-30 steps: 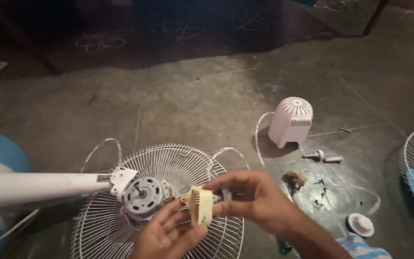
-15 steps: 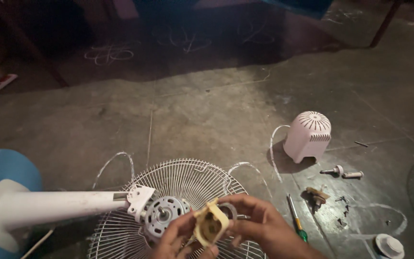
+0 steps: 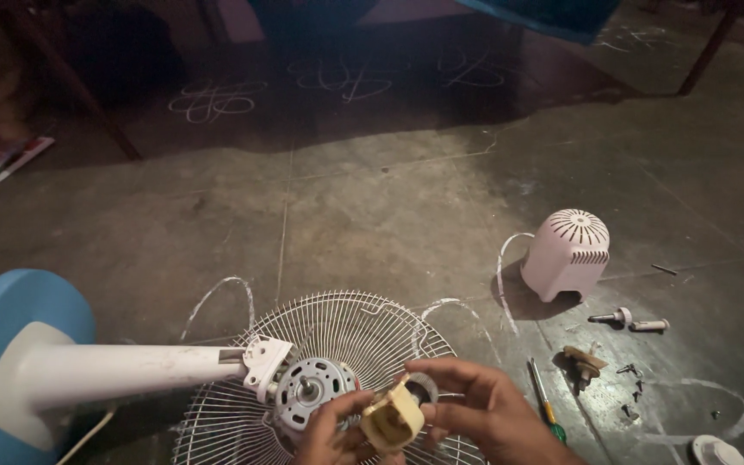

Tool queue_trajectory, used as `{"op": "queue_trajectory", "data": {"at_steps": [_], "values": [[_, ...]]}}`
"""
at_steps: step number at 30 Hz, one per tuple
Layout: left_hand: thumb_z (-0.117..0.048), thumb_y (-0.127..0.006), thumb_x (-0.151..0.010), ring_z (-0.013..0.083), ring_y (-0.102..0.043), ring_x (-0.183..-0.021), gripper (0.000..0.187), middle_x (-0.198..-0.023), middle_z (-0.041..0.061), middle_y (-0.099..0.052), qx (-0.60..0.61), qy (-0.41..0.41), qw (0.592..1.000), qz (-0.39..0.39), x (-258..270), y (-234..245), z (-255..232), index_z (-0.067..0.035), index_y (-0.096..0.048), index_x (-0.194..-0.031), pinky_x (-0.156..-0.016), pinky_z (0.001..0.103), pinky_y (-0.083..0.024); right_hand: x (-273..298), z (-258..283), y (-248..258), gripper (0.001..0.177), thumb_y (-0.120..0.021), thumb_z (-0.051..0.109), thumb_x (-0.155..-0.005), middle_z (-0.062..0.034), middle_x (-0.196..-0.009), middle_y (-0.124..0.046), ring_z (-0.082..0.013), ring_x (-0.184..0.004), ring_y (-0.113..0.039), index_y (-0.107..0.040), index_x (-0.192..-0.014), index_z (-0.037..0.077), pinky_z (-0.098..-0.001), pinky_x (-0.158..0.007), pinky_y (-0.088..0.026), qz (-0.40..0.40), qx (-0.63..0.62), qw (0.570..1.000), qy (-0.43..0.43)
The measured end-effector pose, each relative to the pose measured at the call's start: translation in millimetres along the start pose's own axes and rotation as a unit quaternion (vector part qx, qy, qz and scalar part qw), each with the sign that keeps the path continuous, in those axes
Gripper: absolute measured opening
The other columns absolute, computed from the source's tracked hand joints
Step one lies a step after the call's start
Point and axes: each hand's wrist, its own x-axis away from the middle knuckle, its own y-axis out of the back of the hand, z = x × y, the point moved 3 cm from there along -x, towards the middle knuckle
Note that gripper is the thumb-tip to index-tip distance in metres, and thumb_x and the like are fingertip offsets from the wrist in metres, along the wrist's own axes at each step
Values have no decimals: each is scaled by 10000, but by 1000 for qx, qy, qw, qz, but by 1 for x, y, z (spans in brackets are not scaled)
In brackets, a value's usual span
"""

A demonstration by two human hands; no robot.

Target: The person disassembles the central motor housing of a standing electric fan, removes the capacitor, and then reassembles the components. They use a screwdriver to remove and tighten screws on the motor housing and handle the fan's internal parts by hand.

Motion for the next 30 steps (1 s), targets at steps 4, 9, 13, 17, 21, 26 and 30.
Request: {"op": "queue_trajectory", "data": {"at_steps": [4, 9, 13, 17, 21, 26, 30], "values": [[-144, -956, -724, 279, -727, -1241, 918, -1372, 171, -621, -124, -5, 991, -55, 14, -20, -19, -72, -382, -1437, -1030, 403, -549, 1, 3, -2, 559, -757, -62, -764, -90, -1185, -783, -175, -1022, -753, -704, -1312, 31, -350, -893, -627, -33, 17, 999, 2], [-264, -1000, -645, 302, -752, -1171, 1023, -1235, 182, -706, -102, 16, 979, -178, 15, -32, 9, -49, -375, -1426, -1053, 445, -559, -1, -3, 3, 592, -768, -122, -742, -154, -1194, -808, -230, -1093, -760, -748, -1299, 79, -374, -965, -621, -47, 60, 996, -33], [-230, -960, -733, 291, -669, -1262, 915, -1282, 171, -665, -143, 42, 980, -135, -5, 10, 44, -36, -412, -1439, -1101, 450, -513, -2, -4, -1, 509, -738, -157, -782, -122, -1356, -713, -224, -1267, -697, -725, -1268, -5, -421, -1022, -548, 64, 20, 996, 65], [-84, -742, -890, 313, -561, -1401, 667, -1474, 149, -533, -183, -54, 980, 60, -30, 48, 62, -63, -402, -1464, -1138, 468, -461, 1, -5, -2, 541, -741, -140, -798, -169, -1325, -732, -269, -1218, -708, -708, -1314, 17, -434, -1020, -580, 49, -5, 999, 21], [-58, -718, -882, 334, -610, -1374, 696, -1438, 180, -591, -212, -74, 973, 43, -33, 61, 69, -104, -390, -1494, -1151, 459, -435, 4, 3, -4, 585, -753, -89, -809, -223, -1254, -773, -305, -1176, -741, -682, -1376, 37, -426, -1028, -607, 25, 19, 999, 6], [-6, -669, -887, 337, -565, -1411, 638, -1471, 200, -575, -169, -82, 982, 32, -35, 60, 66, -84, -408, -1464, -1174, 473, -393, 4, 6, -5, 606, -742, -99, -770, -161, -1352, -744, -280, -1200, -739, -654, -1358, 17, -434, -1015, -554, 55, -1, 998, 19], [102, -596, -835, 347, -555, -1395, 659, -1483, 215, -529, -109, -120, 987, 16, -42, 59, 62, -14, -435, -1463, -1133, 464, -438, 2, 0, -3, 598, -749, -78, -766, -185, -1220, -764, -278, -1141, -748, -671, -1352, 5, -433, -1036, -594, 59, 9, 998, 11]]}}
